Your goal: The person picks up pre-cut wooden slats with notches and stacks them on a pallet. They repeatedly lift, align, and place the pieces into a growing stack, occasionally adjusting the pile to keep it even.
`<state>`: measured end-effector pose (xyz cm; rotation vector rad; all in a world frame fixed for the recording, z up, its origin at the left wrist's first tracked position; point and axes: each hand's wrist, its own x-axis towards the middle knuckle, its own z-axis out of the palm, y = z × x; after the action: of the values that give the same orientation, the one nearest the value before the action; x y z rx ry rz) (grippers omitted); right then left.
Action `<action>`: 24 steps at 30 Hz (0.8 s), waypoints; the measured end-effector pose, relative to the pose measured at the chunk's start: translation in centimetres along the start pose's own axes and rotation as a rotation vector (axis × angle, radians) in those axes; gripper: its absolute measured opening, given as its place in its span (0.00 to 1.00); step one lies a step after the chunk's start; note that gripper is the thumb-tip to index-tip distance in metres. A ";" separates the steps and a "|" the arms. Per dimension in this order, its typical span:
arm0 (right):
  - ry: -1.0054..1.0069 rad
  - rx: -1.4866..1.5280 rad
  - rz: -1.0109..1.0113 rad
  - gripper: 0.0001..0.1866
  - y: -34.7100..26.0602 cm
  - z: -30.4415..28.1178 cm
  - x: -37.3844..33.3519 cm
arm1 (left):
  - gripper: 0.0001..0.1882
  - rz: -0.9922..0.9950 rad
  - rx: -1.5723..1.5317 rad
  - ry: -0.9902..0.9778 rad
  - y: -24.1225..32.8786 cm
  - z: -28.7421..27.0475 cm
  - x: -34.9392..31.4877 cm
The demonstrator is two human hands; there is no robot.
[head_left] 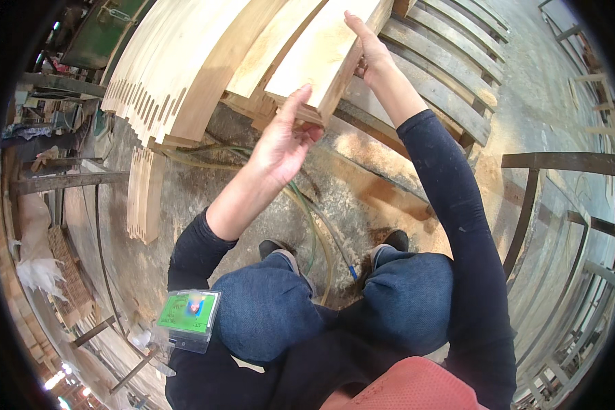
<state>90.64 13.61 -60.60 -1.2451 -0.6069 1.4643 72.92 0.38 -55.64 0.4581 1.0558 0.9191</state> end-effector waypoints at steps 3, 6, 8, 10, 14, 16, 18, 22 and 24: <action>-0.066 0.141 -0.010 0.40 -0.7 -1.5 0.1 | 0.45 -0.063 -0.019 -0.061 -1.3 1.0 0.5; -0.170 0.271 0.033 0.27 -0.8 -3.3 -0.4 | 0.46 -0.076 0.103 -0.062 -3.1 0.8 1.3; -0.223 0.279 0.045 0.26 0.4 -4.8 -2.1 | 0.45 -0.104 0.201 -0.099 -4.7 -0.5 1.4; -0.187 0.340 0.074 0.26 1.5 -6.5 -3.9 | 0.43 -0.196 0.359 -0.185 -6.3 -1.1 0.8; -0.250 0.503 0.036 0.27 2.2 -10.6 -6.4 | 0.48 -0.142 0.525 -0.270 -7.8 0.5 0.1; -0.207 0.530 -0.032 0.27 1.9 -11.6 -7.1 | 0.51 -0.023 0.591 -0.262 -8.1 1.3 0.2; -0.168 0.513 -0.097 0.30 1.3 -12.6 -7.8 | 0.54 0.083 0.608 -0.326 -7.7 2.2 0.6; -0.201 0.453 -0.194 0.38 -0.2 -14.5 -8.2 | 0.57 0.427 0.901 -0.227 -6.6 3.9 0.4; 0.086 0.311 -0.152 0.40 -1.2 -15.9 -7.4 | 0.57 0.432 1.186 -0.166 -6.6 5.2 -0.3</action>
<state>104.75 3.28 -62.00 -0.9913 -0.3896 1.3138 80.26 -3.04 -57.83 1.7637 1.2947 0.5077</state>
